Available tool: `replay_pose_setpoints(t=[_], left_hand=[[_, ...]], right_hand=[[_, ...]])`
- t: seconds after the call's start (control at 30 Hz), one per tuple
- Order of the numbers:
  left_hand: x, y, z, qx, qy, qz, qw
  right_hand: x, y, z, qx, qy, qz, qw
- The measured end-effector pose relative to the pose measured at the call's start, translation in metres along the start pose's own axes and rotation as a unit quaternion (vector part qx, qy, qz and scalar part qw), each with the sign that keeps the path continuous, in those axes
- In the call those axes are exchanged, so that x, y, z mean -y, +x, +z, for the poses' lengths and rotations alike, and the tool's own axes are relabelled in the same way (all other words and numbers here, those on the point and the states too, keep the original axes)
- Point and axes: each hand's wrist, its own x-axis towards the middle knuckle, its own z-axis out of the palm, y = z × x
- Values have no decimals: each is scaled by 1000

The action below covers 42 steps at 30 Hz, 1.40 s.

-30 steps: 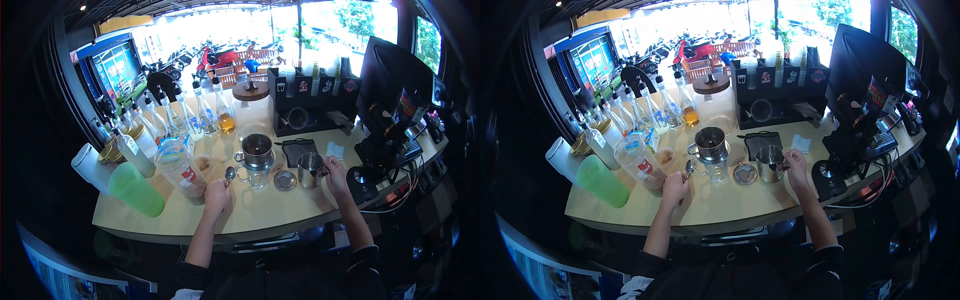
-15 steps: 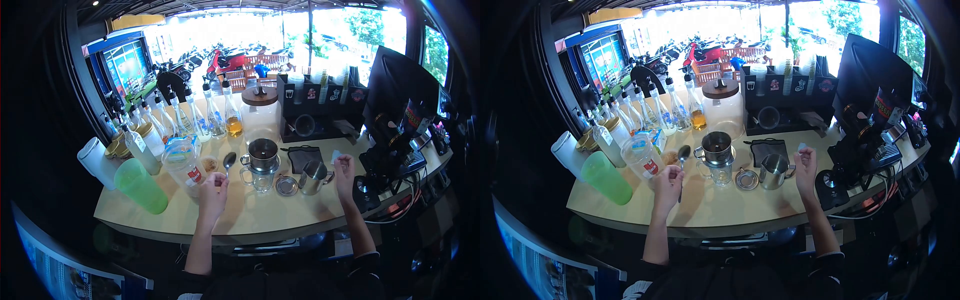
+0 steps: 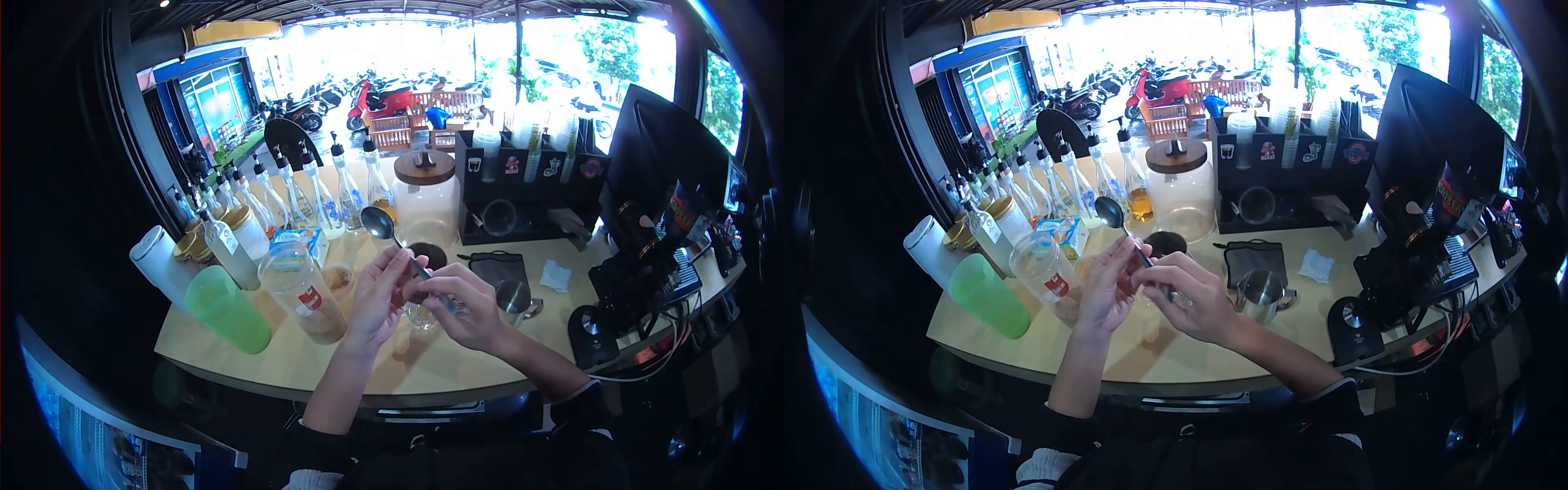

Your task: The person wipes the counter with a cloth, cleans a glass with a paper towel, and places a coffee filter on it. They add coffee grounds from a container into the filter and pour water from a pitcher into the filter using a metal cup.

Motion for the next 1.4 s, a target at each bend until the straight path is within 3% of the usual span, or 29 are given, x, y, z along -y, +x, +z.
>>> replay_pose_setpoints(t=[0.17, 0.23, 0.27, 0.3, 0.37, 0.43, 0.53, 0.67, 0.77, 1.4], left_hand=[[-7, 8, 25, -26, 39, -21, 999], [-6, -11, 10, -66, 282, 32, 957], [-3, -21, -3, -110, 316, 72, 940], [2, -21, -13, -113, 318, 73, 939], [10, -24, -31, -149, 442, 247, 849], [14, -15, -39, -168, 480, 222, 832], [18, 1, -48, -92, 617, 145, 768], [30, 12, -58, -53, 581, 144, 800], [29, 16, -55, -38, 575, 80, 814], [30, 19, -60, -44, 565, 81, 820]], right_hand=[[-23, 16, -29, -108, 16, 36, 993], [-19, 23, -52, -126, 10, 103, 987], [-20, 23, -63, -126, 12, 102, 987], [-20, 20, -73, -89, -11, 102, 991], [-20, 17, -79, -48, -25, 107, 993], [-20, 17, -80, 57, -93, 116, 987], [-27, 18, -65, 85, -78, 114, 987], [-36, 28, -59, 172, -101, 90, 976], [-33, 38, -62, 193, -131, 118, 965], [-33, 40, -48, 185, -123, 78, 972]])
